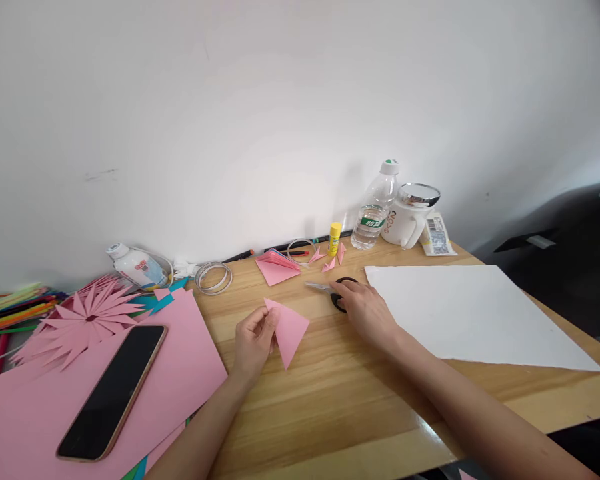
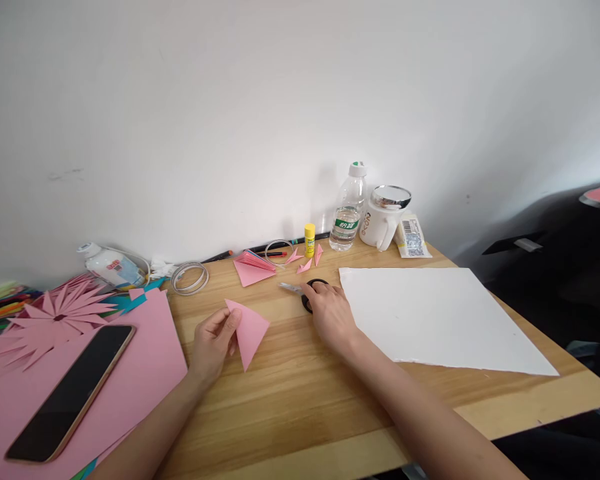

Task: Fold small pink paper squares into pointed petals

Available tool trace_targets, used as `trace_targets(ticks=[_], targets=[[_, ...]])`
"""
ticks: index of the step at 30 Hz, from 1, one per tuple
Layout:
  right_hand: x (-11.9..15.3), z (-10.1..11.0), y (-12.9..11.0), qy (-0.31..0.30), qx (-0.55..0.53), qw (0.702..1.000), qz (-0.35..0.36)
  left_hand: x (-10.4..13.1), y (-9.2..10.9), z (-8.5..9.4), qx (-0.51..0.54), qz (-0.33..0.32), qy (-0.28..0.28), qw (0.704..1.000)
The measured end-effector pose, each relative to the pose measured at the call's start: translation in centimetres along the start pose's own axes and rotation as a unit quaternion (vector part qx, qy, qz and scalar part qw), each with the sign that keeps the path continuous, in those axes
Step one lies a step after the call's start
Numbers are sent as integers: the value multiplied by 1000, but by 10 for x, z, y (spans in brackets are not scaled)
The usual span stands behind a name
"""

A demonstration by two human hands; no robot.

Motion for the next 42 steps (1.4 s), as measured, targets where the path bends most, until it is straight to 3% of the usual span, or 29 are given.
trace_targets(ticks=[6,14,16,19,22,25,32,36,42], targets=[[2,-1,1,-32,71,997,-27,-5,-12,0,16,41,-2,999],[4,16,12,66,67,994,-56,-7,-22,-12,110,98,-65,987],[3,22,8,124,3,992,-25,-7,-24,-16,127,112,-80,982],[1,17,-5,165,-233,957,44,-7,-25,-22,144,121,-111,976],[0,-2,-25,124,-445,885,60,-6,-25,-27,153,127,-135,971],[3,-13,-44,89,-514,851,69,-2,-26,-35,149,137,-165,965],[10,-2,-54,124,-413,895,114,10,-30,-56,140,144,-260,944],[13,2,-69,106,-361,912,167,15,-23,-61,183,120,-305,927],[19,13,-90,111,-285,915,262,16,-25,-57,200,151,-286,925]])
Point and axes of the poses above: each hand's wrist, its own x-axis away from the middle knuckle, its own z-axis out of the back of the hand, y = z × x, the point moved 10 cm from there along -x, towards the middle knuckle, and after that the axes turned 13 degrees about z, right-handed, at the moved point
